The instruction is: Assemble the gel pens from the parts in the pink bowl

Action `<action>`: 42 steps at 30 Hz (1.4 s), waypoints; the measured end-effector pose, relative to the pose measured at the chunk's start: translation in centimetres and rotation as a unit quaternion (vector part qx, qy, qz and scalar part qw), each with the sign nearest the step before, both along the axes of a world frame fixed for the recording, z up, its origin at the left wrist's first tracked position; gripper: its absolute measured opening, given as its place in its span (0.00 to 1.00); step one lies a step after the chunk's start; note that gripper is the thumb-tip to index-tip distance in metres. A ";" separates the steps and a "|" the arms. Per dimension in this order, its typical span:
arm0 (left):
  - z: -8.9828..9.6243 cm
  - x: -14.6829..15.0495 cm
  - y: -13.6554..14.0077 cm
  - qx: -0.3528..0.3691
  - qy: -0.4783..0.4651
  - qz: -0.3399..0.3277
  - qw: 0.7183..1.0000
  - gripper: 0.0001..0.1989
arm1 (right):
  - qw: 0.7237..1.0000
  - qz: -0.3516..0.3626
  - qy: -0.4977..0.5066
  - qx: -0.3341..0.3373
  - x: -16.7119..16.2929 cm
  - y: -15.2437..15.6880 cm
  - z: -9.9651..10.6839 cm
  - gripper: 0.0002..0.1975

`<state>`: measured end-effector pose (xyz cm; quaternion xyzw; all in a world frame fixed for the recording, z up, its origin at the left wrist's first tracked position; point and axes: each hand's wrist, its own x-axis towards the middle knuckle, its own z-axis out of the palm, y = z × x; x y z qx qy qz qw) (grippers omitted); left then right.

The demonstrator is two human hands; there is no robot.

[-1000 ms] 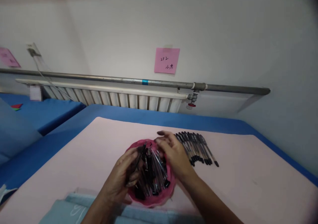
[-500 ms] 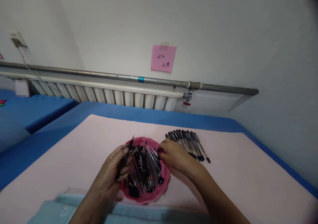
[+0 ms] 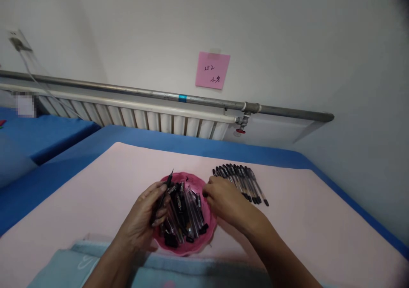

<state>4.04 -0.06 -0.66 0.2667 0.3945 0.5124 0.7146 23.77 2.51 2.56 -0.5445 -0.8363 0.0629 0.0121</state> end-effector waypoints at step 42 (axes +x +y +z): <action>-0.2 1.4 -0.3 -0.009 0.001 -0.061 0.998 0.14 | 0.765 -0.085 0.626 -0.123 -1.6 -0.1 1.1 0.09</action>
